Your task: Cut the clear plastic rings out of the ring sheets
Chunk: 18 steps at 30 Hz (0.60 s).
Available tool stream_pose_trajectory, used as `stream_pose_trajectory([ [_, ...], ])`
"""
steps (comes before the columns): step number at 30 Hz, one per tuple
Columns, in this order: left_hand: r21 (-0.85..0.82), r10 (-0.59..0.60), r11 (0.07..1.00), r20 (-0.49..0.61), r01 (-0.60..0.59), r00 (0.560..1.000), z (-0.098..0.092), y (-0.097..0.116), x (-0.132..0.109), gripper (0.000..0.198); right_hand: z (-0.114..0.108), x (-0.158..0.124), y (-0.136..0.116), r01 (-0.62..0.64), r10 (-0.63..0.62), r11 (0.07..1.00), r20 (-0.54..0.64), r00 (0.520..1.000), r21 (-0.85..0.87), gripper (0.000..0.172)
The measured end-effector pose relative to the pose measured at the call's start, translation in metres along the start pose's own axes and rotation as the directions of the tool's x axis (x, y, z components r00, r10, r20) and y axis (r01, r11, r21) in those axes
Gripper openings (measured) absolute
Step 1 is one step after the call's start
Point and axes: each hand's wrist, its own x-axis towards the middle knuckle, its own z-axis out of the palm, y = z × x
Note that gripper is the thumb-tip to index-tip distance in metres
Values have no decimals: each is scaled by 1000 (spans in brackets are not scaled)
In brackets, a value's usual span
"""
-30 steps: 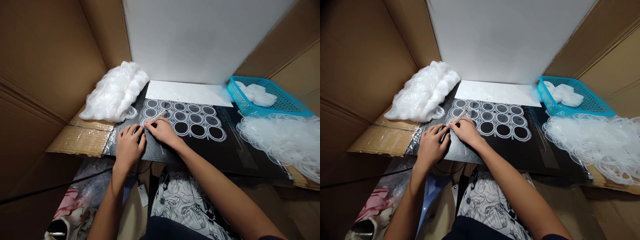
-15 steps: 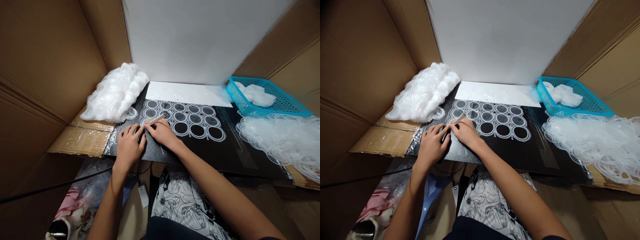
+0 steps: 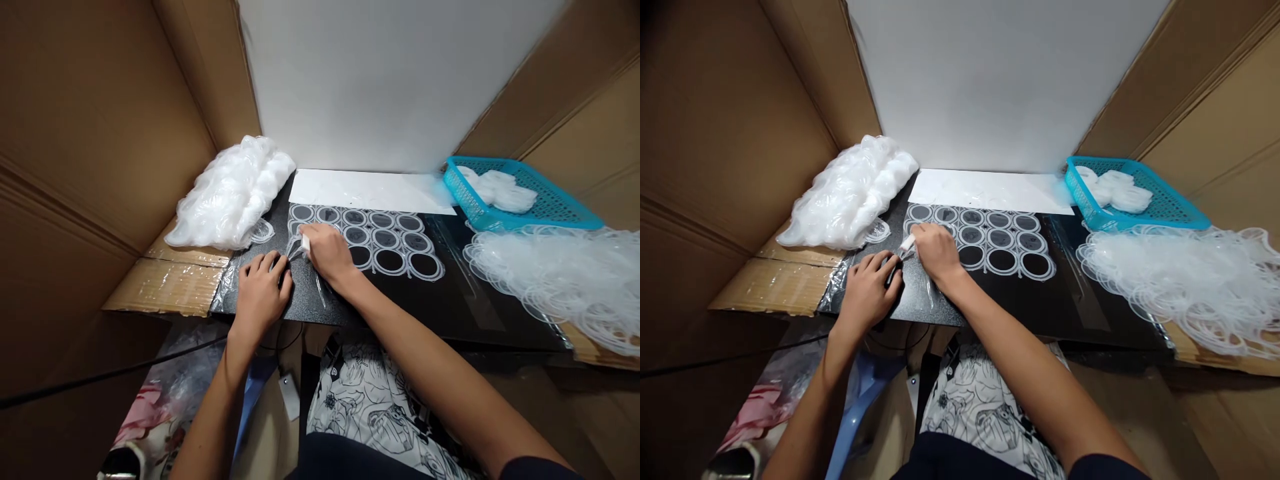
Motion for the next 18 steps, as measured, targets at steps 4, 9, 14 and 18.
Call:
stream_pose_trajectory([
  [4,-9,-12,1000,0,12,1000,0,1,0,30,-7,13,27,-115,134,981,-119,984,153,36],
  [9,-23,-21,1000,4,21,1000,0,2,-1,30,-11,21,54,-175,218,957,-178,960,231,37],
  [14,-9,-26,1000,14,26,1000,1,2,0,30,-12,30,65,-182,235,958,-242,941,222,36],
  [18,-3,-29,1000,18,29,999,1,1,0,30,-12,40,78,-210,264,953,-258,929,220,36],
])
